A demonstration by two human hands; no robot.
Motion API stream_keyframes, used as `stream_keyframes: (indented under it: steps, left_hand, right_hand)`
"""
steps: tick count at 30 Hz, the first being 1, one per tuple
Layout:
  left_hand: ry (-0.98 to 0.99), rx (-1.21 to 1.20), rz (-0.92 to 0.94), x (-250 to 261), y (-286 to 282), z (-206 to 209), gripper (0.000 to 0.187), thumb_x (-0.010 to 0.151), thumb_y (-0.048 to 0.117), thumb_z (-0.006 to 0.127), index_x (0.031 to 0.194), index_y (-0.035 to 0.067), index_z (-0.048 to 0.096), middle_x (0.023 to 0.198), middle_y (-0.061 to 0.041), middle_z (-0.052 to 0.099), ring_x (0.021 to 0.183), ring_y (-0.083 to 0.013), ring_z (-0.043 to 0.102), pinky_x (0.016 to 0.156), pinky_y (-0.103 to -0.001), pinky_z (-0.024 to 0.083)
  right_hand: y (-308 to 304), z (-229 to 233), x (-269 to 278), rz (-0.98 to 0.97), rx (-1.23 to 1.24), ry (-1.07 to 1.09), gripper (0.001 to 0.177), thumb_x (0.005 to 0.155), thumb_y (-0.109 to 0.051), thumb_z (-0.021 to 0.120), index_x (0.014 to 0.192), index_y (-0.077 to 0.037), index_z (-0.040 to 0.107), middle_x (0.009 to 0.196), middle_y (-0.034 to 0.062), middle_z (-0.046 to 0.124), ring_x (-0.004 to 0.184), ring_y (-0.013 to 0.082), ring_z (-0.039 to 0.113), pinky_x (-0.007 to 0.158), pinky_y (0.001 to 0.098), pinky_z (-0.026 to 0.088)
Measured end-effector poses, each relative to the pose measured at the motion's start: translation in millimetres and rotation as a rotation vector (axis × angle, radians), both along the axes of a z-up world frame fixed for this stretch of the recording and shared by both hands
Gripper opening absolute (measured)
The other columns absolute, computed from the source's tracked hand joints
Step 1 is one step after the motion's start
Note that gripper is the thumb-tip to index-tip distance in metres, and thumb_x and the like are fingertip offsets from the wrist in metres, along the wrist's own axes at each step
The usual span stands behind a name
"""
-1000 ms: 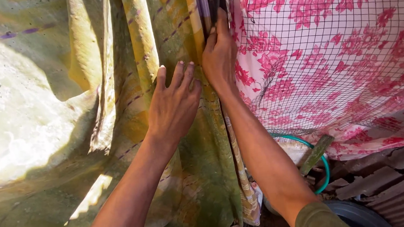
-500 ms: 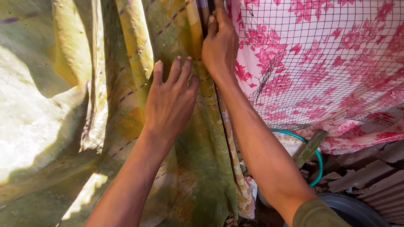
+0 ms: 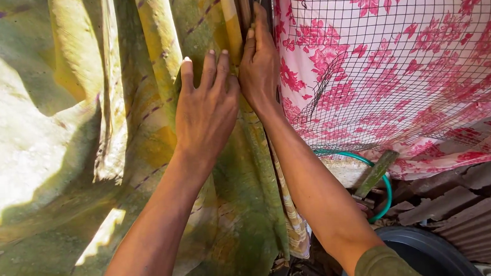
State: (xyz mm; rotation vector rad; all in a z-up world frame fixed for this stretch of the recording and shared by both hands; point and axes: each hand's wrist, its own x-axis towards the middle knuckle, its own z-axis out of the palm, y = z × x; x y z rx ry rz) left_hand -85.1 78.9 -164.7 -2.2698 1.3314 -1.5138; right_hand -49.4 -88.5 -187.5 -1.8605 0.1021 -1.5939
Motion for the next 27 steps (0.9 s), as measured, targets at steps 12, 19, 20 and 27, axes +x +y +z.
stream_keyframes:
  steps: [12, 19, 20, 27]
  left_hand:
    - [0.043, 0.003, -0.029, 3, 5, -8, 0.037, 0.091, 0.022, 0.060, 0.120, 0.003, 0.072, 0.149, -0.017, 0.056, 0.141, -0.0321, 0.046, 0.116, -0.058, 0.033]
    - [0.041, 0.043, -0.007, 0, 2, -2, 0.031, 0.090, 0.020, 0.062, 0.116, 0.006, 0.073, 0.150, -0.017, 0.055, 0.141, -0.0315, 0.046, 0.116, -0.059, 0.032]
    - [0.040, 0.044, -0.008, 1, 1, -2, 0.031, 0.090, 0.020, 0.062, 0.116, 0.006, 0.073, 0.150, -0.017, 0.055, 0.141, -0.0315, 0.046, 0.116, -0.059, 0.032]
    - [0.062, 0.038, -0.040, 3, 0, -10, 0.033, 0.090, 0.020, 0.062, 0.118, 0.005, 0.073, 0.150, -0.017, 0.055, 0.141, -0.0318, 0.046, 0.116, -0.058, 0.032]
  right_hand:
    - [-4, -24, 6, -0.151, -0.051, 0.027, 0.044, 0.113, -0.010, 0.044, 0.157, -0.008, 0.041, 0.149, 0.0201, 0.060, 0.128, 0.0344, 0.064, 0.108, 0.0417, 0.052]
    - [-11, -15, 7, -0.164, -0.050, 0.065, 0.051, 0.106, -0.003, 0.049, 0.157, -0.010, 0.044, 0.115, 0.0202, 0.070, 0.103, 0.0327, 0.069, 0.093, 0.0424, 0.055]
    - [-12, -16, 9, -0.166, -0.049, 0.065, 0.051, 0.106, -0.003, 0.049, 0.157, -0.010, 0.044, 0.115, 0.0202, 0.070, 0.103, 0.0327, 0.069, 0.093, 0.0424, 0.055]
    - [-9, -41, 6, -0.106, 0.064, 0.013, 0.041, 0.113, -0.009, 0.044, 0.154, -0.002, 0.043, 0.147, 0.0270, 0.060, 0.132, 0.0361, 0.066, 0.108, 0.0415, 0.057]
